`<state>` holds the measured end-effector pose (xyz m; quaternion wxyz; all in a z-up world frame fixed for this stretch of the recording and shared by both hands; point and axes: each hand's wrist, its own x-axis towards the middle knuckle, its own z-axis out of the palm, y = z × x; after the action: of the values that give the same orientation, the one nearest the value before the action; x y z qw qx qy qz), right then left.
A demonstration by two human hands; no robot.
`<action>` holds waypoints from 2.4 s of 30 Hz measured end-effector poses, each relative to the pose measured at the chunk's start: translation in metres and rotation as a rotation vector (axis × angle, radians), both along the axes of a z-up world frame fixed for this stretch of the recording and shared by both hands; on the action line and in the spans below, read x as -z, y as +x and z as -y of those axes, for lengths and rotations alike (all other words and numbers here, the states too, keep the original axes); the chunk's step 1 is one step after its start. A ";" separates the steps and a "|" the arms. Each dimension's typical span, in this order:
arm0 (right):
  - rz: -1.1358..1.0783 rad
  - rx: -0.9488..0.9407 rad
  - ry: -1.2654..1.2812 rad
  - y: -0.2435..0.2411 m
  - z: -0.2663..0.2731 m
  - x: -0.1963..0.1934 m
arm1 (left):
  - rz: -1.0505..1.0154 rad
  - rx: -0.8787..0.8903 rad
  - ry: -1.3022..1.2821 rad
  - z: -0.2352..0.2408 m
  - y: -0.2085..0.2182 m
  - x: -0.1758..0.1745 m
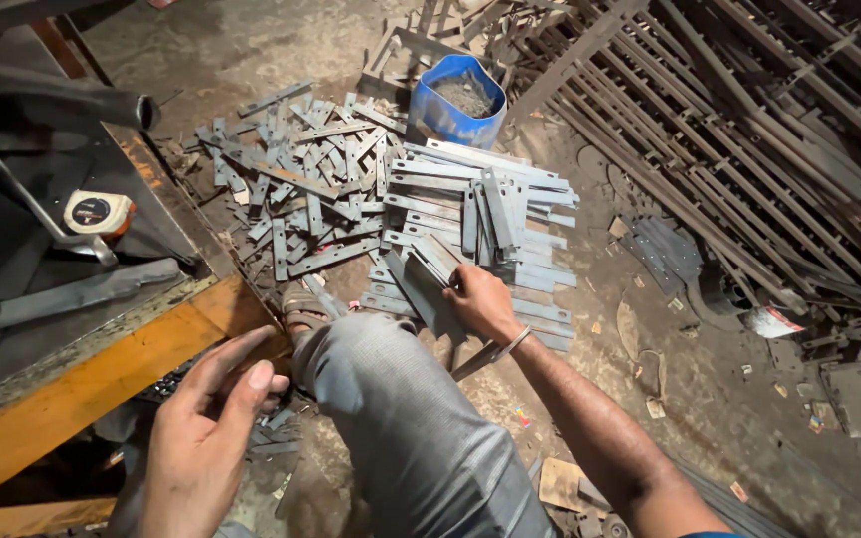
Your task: Measure and process metal furniture components using a press machine and a steel ruler.
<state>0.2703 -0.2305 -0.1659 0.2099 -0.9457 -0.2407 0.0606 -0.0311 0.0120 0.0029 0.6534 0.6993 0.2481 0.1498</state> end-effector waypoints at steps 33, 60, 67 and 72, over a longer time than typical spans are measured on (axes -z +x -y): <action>-0.214 -0.637 0.539 -0.132 -0.156 -0.229 | 0.382 -0.261 -0.214 -0.035 0.048 0.004; 0.463 -0.828 0.313 -0.017 -0.475 -0.247 | -0.072 -0.400 1.587 -0.339 -0.011 -0.016; 0.447 -0.961 0.420 -0.028 -0.523 -0.239 | -0.046 -0.420 1.462 -0.341 -0.011 -0.018; 0.583 -0.952 0.370 -0.012 -0.562 -0.222 | -0.090 -0.425 1.425 -0.350 -0.008 -0.009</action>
<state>0.2579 0.3318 0.0558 0.2462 -0.6589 -0.6932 -0.1573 -0.0393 0.3620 0.0122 -0.0122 0.8959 0.2473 0.3689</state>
